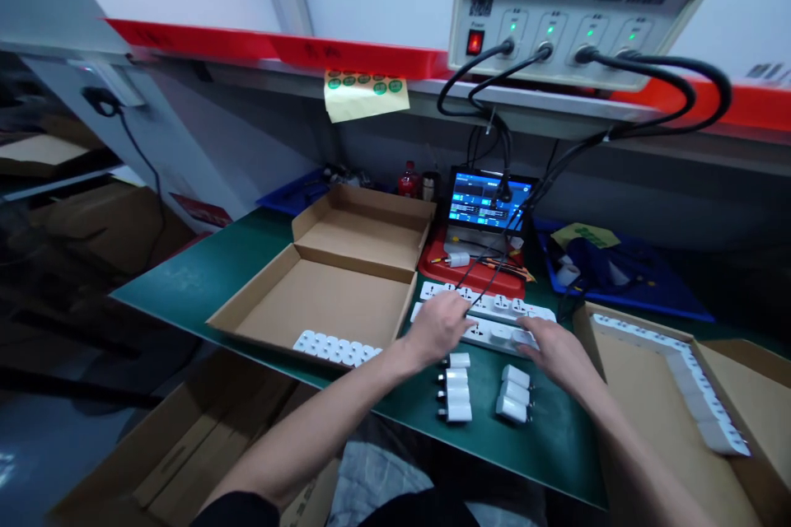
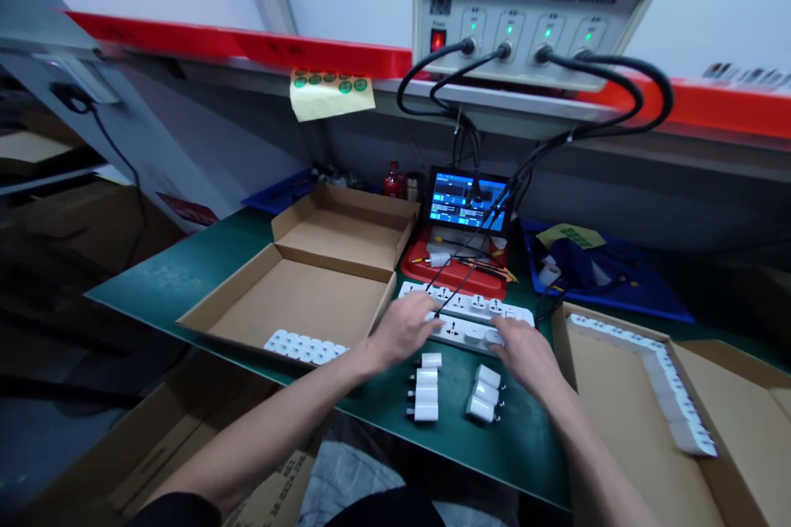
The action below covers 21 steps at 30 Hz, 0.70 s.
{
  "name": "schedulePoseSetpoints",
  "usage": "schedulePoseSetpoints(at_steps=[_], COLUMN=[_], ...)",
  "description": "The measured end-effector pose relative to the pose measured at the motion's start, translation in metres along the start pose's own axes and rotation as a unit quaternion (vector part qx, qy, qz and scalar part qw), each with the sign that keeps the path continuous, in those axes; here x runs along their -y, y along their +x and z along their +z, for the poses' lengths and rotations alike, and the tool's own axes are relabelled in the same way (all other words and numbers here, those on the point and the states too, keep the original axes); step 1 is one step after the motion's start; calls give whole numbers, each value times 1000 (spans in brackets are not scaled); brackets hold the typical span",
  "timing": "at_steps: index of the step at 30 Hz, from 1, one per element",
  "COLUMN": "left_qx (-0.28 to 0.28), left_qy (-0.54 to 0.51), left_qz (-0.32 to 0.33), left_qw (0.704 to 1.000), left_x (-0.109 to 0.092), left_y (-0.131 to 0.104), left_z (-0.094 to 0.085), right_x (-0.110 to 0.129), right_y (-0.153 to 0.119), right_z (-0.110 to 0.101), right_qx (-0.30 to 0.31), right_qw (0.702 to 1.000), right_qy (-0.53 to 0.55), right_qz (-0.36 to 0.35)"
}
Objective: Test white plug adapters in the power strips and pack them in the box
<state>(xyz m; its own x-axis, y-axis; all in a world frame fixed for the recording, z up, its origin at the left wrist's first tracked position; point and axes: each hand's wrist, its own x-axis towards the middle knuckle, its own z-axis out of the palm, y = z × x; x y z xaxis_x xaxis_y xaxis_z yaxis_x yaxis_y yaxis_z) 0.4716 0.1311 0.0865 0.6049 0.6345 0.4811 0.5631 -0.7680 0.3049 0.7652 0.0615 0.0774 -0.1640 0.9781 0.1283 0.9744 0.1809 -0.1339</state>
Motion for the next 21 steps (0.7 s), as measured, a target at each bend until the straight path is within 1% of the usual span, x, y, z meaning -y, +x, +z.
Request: schedulePoseSetpoints(at_steps=[2, 3, 5, 7, 9, 10, 11, 13, 14, 15, 16, 17, 18, 20, 21], left_qx=[61, 91, 140, 189, 228, 230, 216, 151, 110, 70, 35, 5, -21, -59, -65], left_qy=[32, 47, 66, 62, 47, 36, 21, -43, -97, -164, -238, -312, -380, -479, -508], left_qz=[65, 82, 84, 58, 36, 31, 27, 15, 3, -17, -43, -74, -107, -165, -182], left_qw=[995, 991, 984, 978, 972, 972, 976, 988, 989, 984, 970, 947, 919, 860, 839], left_x=[-27, -38, -54, -59, -57, -55, -54, -52, -53, -55, -59, -63, -67, -75, -76], left_y=[9, 15, 28, 39, 47, 49, 50, 50, 49, 47, 44, 40, 34, 19, 11], left_z=[19, 30, 47, 57, 59, 57, 54, 46, 42, 38, 35, 33, 32, 31, 29], right_x=[-5, -6, -9, -13, -16, -16, -15, -8, -2, 5, 14, 23, 32, 50, 58], right_y=[-5, -5, -5, -7, -13, -18, -23, -32, -36, -39, -41, -41, -40, -37, -35], right_z=[6, 7, 6, -4, -18, -25, -32, -41, -44, -45, -46, -46, -46, -46, -45], right_qx=[17, 16, -15, -71, -120, -135, -143, -142, -139, -137, -136, -139, -144, -156, -159], right_qw=[1000, 1000, 1000, 997, 991, 987, 982, 971, 964, 956, 947, 938, 930, 921, 922], right_qy=[-13, -11, -1, 21, 62, 91, 123, 192, 226, 259, 290, 317, 337, 353, 349], right_qz=[6, 5, 6, 8, 3, -2, -6, 1, 9, 18, 27, 34, 40, 49, 48])
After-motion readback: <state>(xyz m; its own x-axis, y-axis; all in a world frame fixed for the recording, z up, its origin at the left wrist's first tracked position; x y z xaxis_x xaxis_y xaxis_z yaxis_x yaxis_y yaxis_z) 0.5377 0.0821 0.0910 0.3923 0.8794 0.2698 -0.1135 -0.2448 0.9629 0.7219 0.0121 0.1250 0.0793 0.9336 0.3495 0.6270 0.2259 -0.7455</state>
